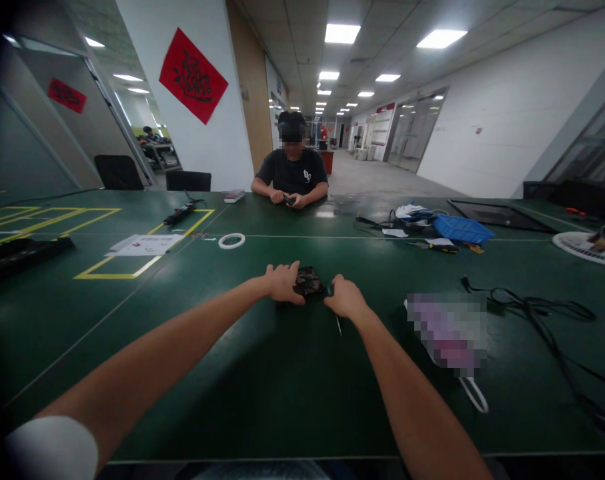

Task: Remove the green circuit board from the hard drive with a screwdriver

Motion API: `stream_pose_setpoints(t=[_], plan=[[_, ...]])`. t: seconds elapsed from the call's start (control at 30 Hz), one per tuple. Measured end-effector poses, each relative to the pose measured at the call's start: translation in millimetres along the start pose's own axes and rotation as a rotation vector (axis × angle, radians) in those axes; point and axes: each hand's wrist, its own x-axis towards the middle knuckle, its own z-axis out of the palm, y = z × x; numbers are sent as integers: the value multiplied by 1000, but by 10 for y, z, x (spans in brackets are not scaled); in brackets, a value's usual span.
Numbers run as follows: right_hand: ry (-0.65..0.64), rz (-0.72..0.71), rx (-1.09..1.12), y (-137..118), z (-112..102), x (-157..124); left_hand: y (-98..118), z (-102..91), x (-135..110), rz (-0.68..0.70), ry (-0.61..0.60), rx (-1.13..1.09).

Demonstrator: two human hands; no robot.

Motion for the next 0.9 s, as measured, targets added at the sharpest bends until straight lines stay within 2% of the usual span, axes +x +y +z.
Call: stream_pose_setpoints(t=[0.1,0.2,0.33,0.4,0.47,0.53,0.6,0.73,0.9], plan=[[-66,-56,5,-110,88,-60,-185,-39,-104,60,6,34],[-95,-86,27,-201,180,-126,-314,-75,-226,55,57,62],[-180,-74,267,-229,218,-169,-465,-161,-398,53,182,70],[-146,-51,366,-229,199,-158,-529,-238,-482,69,236,61],[-56,-15,447,-246,168,-130,-553,-329,-557,143,263,65],[-1,31,590,-291,132,-99,-512,-419,-616,253,259,70],[-48,84,821,-358,90,-84,-402,-493,-654,352,251,73],[-352,194,1224,-479,-36,-139,-75,-591,-668,504,222,108],[-613,240,1352,-498,-226,-413,191,-641,-656,694,228,111]])
